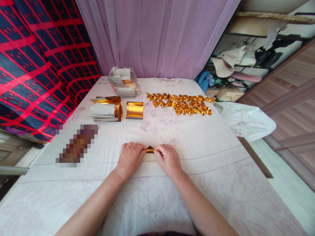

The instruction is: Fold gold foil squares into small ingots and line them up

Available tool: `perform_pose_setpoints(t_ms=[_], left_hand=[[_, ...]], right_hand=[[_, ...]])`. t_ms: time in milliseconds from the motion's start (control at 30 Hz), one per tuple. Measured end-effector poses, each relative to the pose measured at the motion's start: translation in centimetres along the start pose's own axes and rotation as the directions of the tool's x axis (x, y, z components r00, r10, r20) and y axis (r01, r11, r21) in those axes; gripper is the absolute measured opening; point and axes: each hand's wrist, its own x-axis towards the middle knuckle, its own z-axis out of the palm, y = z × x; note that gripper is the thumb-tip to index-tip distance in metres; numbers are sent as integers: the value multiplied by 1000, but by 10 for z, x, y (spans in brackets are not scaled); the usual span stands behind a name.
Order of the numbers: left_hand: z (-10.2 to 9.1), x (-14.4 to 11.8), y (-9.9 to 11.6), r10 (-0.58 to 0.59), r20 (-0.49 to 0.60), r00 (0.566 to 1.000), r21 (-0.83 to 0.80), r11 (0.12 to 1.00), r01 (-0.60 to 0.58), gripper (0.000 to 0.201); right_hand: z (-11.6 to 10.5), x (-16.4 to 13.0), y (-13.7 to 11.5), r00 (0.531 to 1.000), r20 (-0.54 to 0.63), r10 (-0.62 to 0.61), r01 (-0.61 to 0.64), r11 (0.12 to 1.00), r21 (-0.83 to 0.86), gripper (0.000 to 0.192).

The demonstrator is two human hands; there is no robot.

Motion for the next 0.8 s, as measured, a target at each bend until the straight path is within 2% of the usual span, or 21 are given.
perform_pose_setpoints(t_ms=[233, 467, 800], left_hand=[[-1, 0, 7, -40, -23, 999, 101, 994, 42, 20], [-1, 1, 9, -76, -14, 997, 134, 988, 77, 17], [3, 0, 10, -58, -56, 997, 164, 984, 66, 18]], right_hand=[[2, 0, -1, 1000, 7, 8, -7, 997, -70, 11], [1, 1, -5, 1000, 11, 24, -23, 996, -86, 11], [5, 0, -4, 1000, -9, 16, -17, 993, -120, 10]])
